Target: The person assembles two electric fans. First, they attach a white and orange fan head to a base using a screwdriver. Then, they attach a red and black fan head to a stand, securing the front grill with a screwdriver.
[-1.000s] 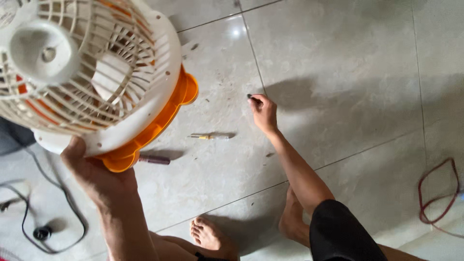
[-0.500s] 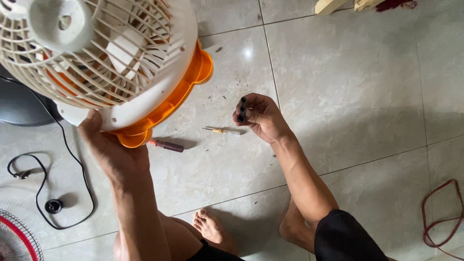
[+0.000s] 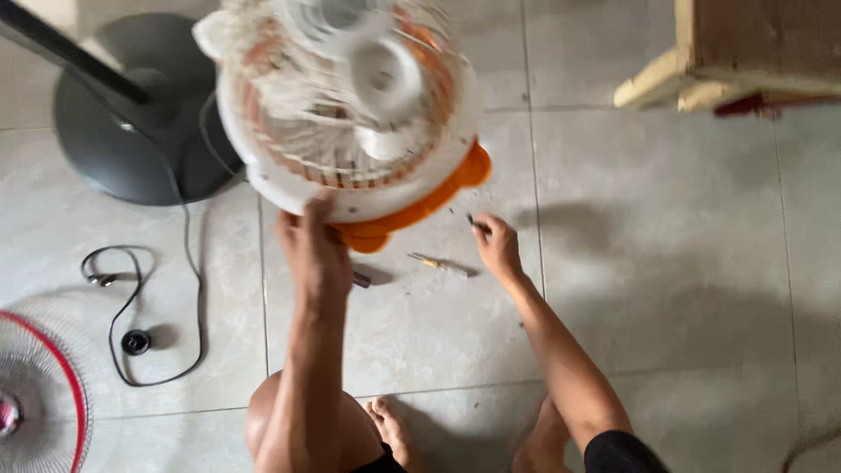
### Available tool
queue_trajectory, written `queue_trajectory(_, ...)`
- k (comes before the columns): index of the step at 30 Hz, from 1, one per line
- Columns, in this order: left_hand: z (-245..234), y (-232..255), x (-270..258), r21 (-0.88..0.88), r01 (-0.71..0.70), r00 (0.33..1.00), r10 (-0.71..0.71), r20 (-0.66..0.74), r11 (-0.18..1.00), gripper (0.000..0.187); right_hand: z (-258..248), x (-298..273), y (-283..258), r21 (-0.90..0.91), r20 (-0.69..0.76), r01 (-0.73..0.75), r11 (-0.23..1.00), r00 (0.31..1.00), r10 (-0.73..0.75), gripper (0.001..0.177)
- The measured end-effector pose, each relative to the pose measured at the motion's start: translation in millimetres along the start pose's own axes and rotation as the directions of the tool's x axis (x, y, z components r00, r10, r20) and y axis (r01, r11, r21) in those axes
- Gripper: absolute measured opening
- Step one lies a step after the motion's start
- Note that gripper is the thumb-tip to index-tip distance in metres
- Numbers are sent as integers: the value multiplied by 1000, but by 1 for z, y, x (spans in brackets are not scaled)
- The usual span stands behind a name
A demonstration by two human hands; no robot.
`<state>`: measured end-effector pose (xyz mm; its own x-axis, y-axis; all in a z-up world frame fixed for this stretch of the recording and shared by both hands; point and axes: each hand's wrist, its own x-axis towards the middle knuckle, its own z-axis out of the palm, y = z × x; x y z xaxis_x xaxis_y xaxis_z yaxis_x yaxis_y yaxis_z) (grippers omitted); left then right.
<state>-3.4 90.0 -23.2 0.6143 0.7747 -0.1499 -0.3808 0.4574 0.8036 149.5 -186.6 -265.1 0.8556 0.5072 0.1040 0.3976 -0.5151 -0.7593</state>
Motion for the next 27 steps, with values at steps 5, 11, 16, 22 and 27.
queue_trajectory(5,12,1,-4,115,42,999,-39,-30,993,48,5,5,1,-254,53,148,956,989,-139,29)
queue_trajectory(11,18,5,0,-36,141,985,-136,103,989,45,-54,38,-153,142,-335,271,952,918,-211,92)
queue_trajectory(16,11,8,12,-106,398,911,-379,164,911,50,-133,85,-248,-173,-258,644,746,701,-665,76)
queue_trajectory(22,7,34,20,-77,419,897,-399,189,905,61,-148,120,-293,-214,-165,814,541,515,-841,78)
queue_trajectory(27,2,41,18,127,380,922,-386,27,916,65,-167,168,-306,-98,-267,699,708,667,-695,69)
